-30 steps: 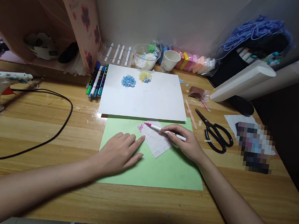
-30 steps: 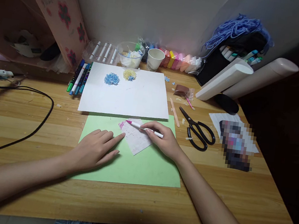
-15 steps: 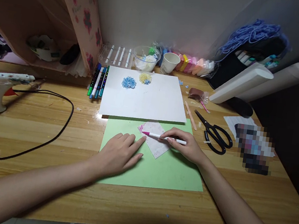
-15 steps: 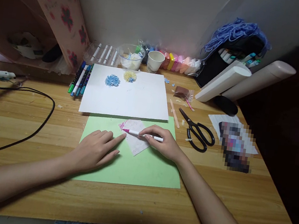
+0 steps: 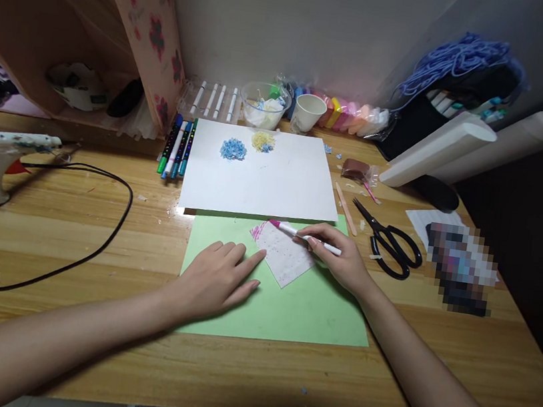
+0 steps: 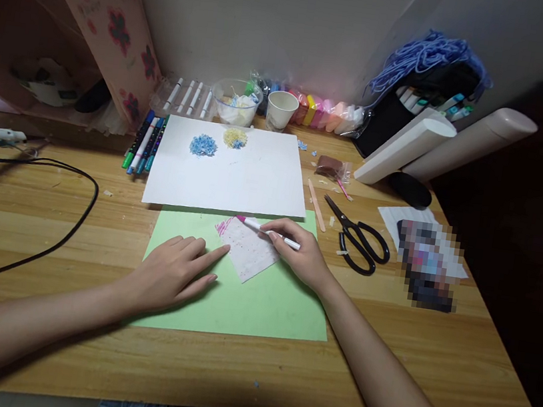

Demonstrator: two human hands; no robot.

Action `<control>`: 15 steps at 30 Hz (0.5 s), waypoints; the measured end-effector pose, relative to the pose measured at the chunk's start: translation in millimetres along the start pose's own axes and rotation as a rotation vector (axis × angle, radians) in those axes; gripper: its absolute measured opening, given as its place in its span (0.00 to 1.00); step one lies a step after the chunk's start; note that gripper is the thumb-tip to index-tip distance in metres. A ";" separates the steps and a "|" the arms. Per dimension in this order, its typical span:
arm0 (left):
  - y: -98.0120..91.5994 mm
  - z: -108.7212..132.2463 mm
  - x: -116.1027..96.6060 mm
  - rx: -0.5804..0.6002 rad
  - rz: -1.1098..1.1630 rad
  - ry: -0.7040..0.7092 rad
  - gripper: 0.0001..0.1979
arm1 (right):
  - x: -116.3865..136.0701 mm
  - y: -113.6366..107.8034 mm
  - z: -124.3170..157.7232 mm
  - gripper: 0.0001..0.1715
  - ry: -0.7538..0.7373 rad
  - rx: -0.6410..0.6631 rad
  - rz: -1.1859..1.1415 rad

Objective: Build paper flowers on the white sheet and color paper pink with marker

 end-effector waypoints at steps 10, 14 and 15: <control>-0.7 -0.1 0.2 0.005 -0.016 0.005 0.23 | 5.5 -2.9 3.3 0.12 -0.021 0.229 0.018; -0.5 -0.4 0.1 0.009 -0.014 0.001 0.24 | 5.9 -2.3 2.5 0.12 -0.001 0.207 0.009; -0.6 -0.5 0.1 0.008 -0.014 0.001 0.24 | 5.7 -2.1 2.5 0.12 0.009 0.196 -0.008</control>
Point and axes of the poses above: each hand's wrist, its own z-axis away from the middle knuckle, its own y-axis out of the palm, x = y × z, the point moved 1 cm from there along -z, towards the middle knuckle, and after that the axes turned 6 degrees about -z, right-handed, at the moved point
